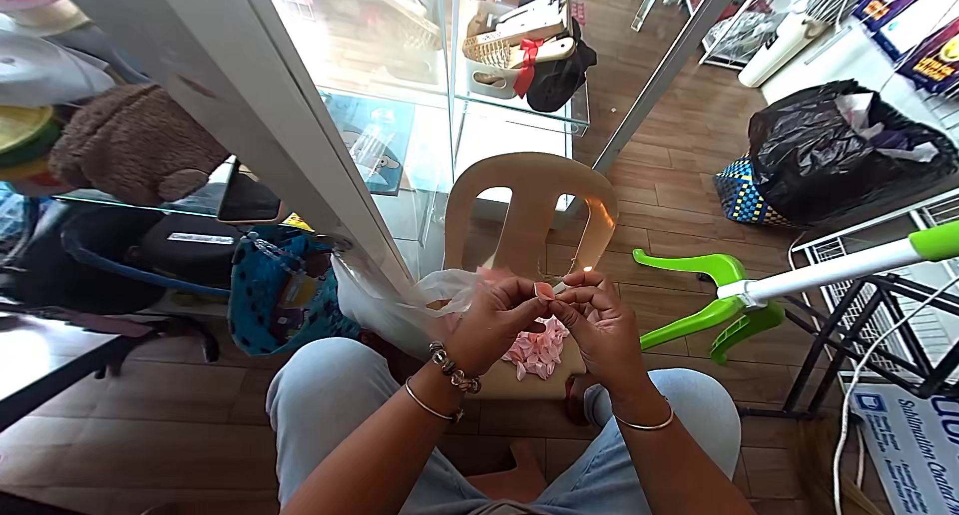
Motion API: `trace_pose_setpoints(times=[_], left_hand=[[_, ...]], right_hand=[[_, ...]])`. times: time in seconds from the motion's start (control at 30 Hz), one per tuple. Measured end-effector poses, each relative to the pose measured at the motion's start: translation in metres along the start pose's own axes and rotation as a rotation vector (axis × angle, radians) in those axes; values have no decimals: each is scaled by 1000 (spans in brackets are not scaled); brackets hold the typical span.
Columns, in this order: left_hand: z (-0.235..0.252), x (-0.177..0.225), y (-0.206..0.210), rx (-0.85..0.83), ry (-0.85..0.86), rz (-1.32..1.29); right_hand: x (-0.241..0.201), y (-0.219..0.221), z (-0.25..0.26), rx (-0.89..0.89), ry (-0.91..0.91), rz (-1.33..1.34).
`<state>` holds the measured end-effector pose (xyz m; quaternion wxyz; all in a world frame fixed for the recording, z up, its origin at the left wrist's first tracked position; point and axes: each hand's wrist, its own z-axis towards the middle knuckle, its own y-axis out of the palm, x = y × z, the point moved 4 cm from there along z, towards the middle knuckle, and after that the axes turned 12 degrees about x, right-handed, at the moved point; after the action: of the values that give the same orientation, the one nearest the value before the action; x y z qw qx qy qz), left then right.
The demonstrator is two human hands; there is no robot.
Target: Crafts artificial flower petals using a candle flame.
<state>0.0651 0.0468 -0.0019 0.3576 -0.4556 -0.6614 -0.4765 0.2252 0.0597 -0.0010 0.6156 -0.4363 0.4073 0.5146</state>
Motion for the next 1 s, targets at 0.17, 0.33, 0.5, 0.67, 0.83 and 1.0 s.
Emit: trace_pose_setpoints(times=[0.17,0.33,0.5,0.67,0.83,1.0], left_hand=[[1,-1,1,-12,-47,-58],[1,1,0,-22,-56,-91],[-1,2,0,-10,-46,-101],[-1,3,0,50,-71,-94],[3,1,-5,91,-132,-171],[5,0,-12,73,-74,-193]], right_hand=[[-8,1,-2,17,-325,-193],[-8,1,-2,5,-379,-248],[-9,1,-4,47,-480,-285],[-8,4,-5,74,-518,-311],[-6,11,-10,40,-487,-359],[-10,16,-15,41,-633,-629]])
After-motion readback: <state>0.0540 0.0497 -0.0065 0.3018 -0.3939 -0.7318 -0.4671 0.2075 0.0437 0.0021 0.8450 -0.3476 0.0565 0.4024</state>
